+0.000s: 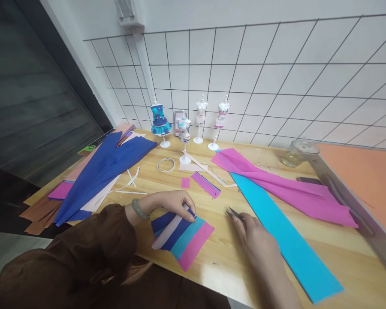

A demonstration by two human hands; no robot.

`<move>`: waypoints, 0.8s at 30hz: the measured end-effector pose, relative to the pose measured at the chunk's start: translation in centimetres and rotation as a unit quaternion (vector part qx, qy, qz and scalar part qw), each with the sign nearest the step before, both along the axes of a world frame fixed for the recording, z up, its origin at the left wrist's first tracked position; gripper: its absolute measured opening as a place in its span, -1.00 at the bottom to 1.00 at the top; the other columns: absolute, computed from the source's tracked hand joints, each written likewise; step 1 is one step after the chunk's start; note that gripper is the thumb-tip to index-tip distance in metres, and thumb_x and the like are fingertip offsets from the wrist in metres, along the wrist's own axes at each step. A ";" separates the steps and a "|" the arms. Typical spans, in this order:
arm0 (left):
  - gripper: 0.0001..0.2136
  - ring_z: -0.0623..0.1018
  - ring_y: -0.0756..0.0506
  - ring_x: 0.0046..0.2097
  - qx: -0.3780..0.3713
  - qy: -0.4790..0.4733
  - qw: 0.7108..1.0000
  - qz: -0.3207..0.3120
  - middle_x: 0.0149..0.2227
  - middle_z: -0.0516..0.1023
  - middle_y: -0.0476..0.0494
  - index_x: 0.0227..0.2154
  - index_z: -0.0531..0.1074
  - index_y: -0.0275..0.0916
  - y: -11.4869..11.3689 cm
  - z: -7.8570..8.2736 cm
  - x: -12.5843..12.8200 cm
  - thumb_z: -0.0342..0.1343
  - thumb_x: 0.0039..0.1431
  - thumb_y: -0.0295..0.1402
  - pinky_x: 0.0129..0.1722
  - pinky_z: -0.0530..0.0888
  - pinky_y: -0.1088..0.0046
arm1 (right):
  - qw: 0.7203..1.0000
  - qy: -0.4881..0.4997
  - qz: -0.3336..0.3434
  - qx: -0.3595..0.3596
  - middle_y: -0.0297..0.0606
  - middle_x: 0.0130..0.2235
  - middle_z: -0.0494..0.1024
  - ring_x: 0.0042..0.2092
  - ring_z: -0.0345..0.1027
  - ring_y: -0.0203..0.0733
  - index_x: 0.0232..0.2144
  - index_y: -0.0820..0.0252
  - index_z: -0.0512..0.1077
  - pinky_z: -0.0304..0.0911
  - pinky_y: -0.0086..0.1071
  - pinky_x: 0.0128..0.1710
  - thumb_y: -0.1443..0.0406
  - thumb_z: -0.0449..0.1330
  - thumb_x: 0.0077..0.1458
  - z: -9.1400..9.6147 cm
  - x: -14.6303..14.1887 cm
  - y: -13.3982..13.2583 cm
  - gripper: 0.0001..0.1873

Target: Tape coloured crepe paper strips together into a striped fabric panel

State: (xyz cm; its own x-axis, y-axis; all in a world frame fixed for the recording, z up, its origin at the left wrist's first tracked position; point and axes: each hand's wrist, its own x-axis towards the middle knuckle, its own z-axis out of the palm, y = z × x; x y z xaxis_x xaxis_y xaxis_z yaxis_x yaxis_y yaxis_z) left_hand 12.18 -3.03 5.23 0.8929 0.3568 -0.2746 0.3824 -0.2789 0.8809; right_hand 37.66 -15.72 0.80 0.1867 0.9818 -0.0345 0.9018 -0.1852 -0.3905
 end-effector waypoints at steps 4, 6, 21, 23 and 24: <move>-0.73 0.30 0.09 -0.50 0.009 -0.004 1.000 0.002 -0.52 0.48 0.01 -0.38 0.55 -0.27 0.4 -0.3 0.1 0.23 -0.11 -0.18 -0.52 0.17 0.59 | 0.984 -0.121 0.029 0.125 -0.01 -0.25 0.47 -0.21 0.37 0.08 -0.17 0.18 0.41 0.24 -0.11 -0.27 0.08 -0.10 0.15 -1.9 1.0 -0.3 -0.58; -0.73 0.31 0.09 -0.50 0.002 -0.002 1.000 0.002 -0.51 0.49 0.01 -0.38 0.55 -0.27 0.4 -0.2 0.4 0.23 -0.11 -0.19 -0.51 0.18 0.60 | 0.971 -0.127 0.048 0.197 0.00 -0.18 0.45 -0.09 0.29 0.13 -0.19 0.15 0.43 0.19 -0.03 -0.16 0.12 -0.05 0.15 -1.0 -0.1 -0.4 -0.64; -0.71 0.32 0.08 -0.48 -0.018 -0.027 0.999 -0.011 -0.50 0.46 0.03 -0.35 0.54 -0.26 0.1 -0.7 0.6 0.22 -0.10 -0.16 -0.49 0.20 0.59 | 0.965 0.114 0.085 0.220 -0.16 -0.33 0.52 -0.22 0.38 -0.05 -0.26 0.12 0.41 0.25 -0.15 -0.20 0.18 0.04 0.13 2.0 -4.9 0.6 -0.77; -0.73 0.31 0.08 -0.48 -0.027 -0.023 0.999 -0.004 -0.50 0.47 0.01 -0.38 0.55 -0.27 0.0 0.0 0.6 0.23 -0.11 -0.18 -0.49 0.19 0.59 | 0.975 0.146 0.037 0.166 -0.13 -0.24 0.53 -0.15 0.40 -0.01 -0.07 0.12 0.36 0.26 -0.08 -0.14 0.10 0.06 0.10 1.6 -3.4 0.4 -0.62; -0.75 0.31 0.09 -0.49 -0.032 -0.025 0.999 -0.001 -0.51 0.46 0.01 -0.40 0.55 -0.28 0.0 0.4 0.7 0.24 -0.11 -0.20 -0.49 0.19 0.59 | 0.974 0.178 0.024 0.140 -0.10 -0.14 0.52 -0.08 0.38 0.02 0.00 0.11 0.32 0.24 -0.05 -0.08 0.07 0.07 0.07 1.6 -2.9 0.3 -0.53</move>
State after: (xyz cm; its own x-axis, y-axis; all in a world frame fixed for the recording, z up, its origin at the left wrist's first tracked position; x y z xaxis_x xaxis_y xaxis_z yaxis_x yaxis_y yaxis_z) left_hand 12.91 -3.04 5.63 0.9068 0.3383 -0.2516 0.3370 -0.2230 0.9147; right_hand 34.79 -15.46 2.39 0.1665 0.9691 0.1818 0.7054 0.0118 -0.7087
